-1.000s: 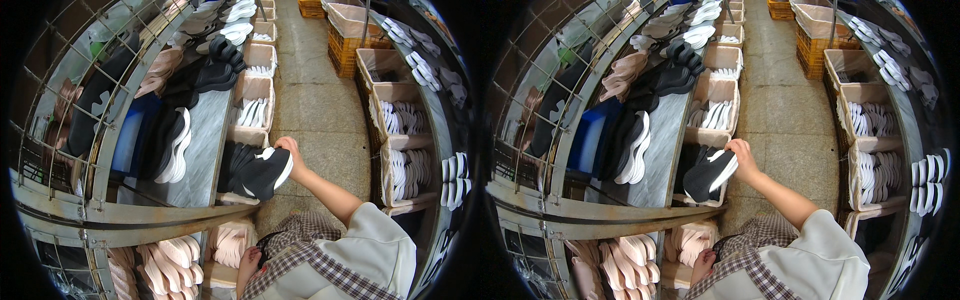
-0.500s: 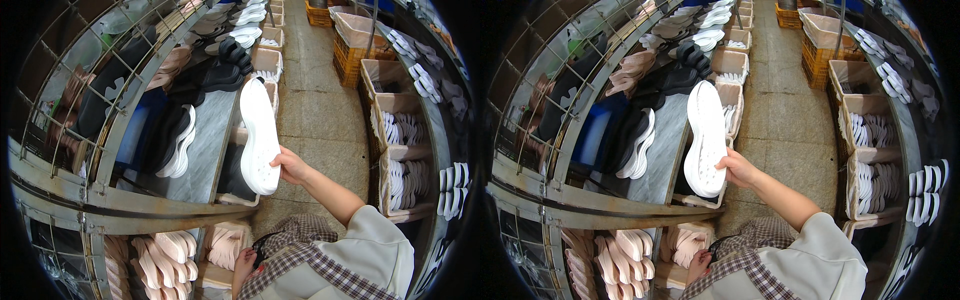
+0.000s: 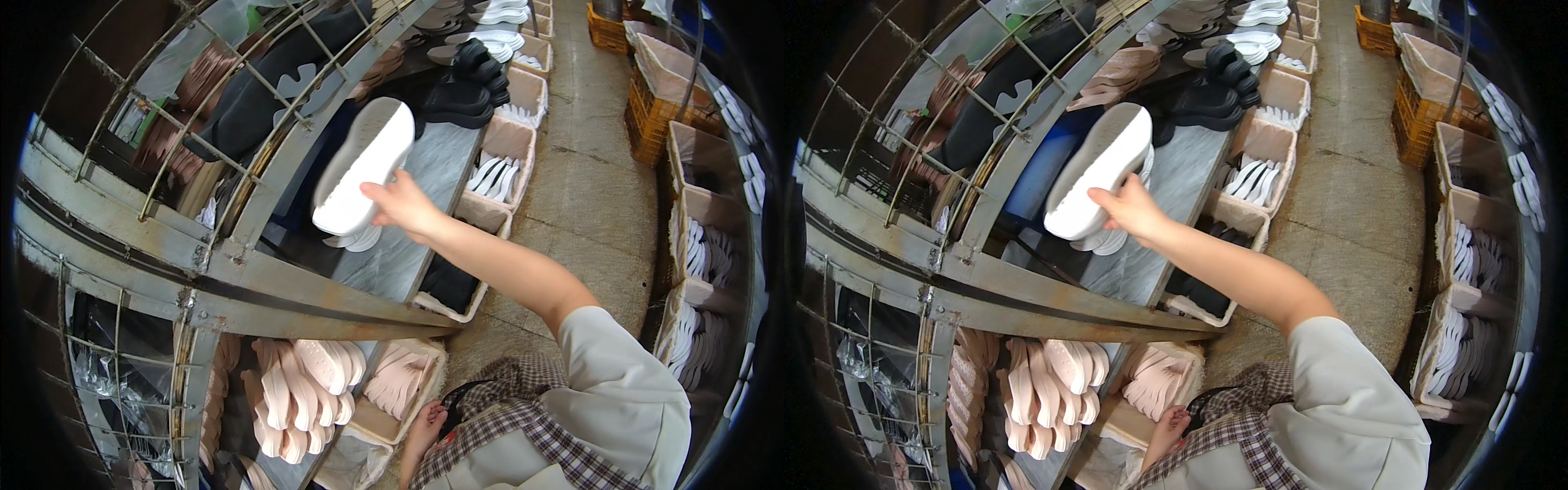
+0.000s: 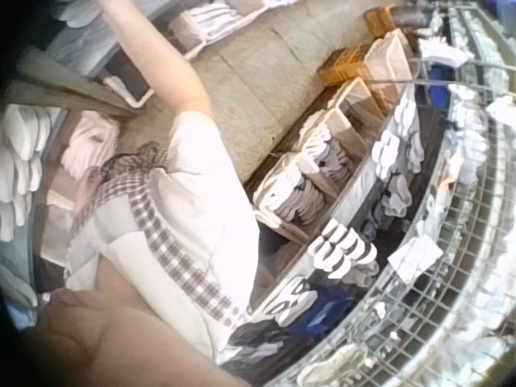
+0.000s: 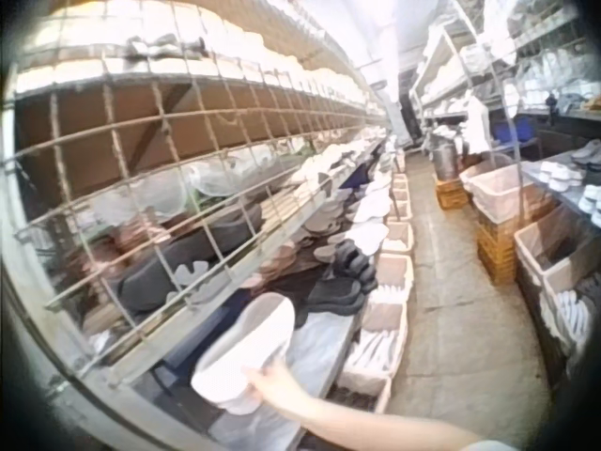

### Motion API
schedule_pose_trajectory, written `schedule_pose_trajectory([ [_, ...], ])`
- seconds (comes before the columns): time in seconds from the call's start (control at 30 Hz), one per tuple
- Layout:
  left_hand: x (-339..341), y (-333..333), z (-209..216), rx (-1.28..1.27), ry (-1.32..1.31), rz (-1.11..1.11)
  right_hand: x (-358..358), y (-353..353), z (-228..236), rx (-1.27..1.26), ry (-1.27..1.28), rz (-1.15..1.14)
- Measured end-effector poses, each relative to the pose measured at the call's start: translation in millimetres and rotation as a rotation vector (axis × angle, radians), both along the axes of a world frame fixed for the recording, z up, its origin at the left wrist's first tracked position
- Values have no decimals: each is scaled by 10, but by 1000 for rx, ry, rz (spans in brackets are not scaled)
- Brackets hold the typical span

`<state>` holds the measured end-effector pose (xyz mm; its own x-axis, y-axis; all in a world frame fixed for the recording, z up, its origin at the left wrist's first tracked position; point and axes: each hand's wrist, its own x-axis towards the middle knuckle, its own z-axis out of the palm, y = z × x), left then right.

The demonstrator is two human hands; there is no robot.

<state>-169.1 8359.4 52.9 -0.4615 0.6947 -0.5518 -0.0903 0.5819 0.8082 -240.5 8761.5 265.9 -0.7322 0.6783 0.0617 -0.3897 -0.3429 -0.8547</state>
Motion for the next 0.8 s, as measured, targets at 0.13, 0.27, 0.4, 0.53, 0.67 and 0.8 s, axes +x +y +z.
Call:
schedule_pose_trajectory([
  [0.13,79,-242,-63,-51,-8,84,-734,-202,96,141,-56,-215],
  [0.27,169,-382,-112,-50,-78,179,-848,-319,-41,147,-152,-43],
  [0.4,237,-454,-136,-40,-58,211,-842,-359,-146,147,-149,14],
  [0.53,266,-523,-117,-21,-29,191,-772,-408,-267,173,-65,-125],
  [0.67,289,-697,-111,-23,-5,157,-319,-630,-650,103,84,-258],
  [0.8,357,-1094,-144,-57,41,174,529,-1146,-1323,103,31,-333],
])
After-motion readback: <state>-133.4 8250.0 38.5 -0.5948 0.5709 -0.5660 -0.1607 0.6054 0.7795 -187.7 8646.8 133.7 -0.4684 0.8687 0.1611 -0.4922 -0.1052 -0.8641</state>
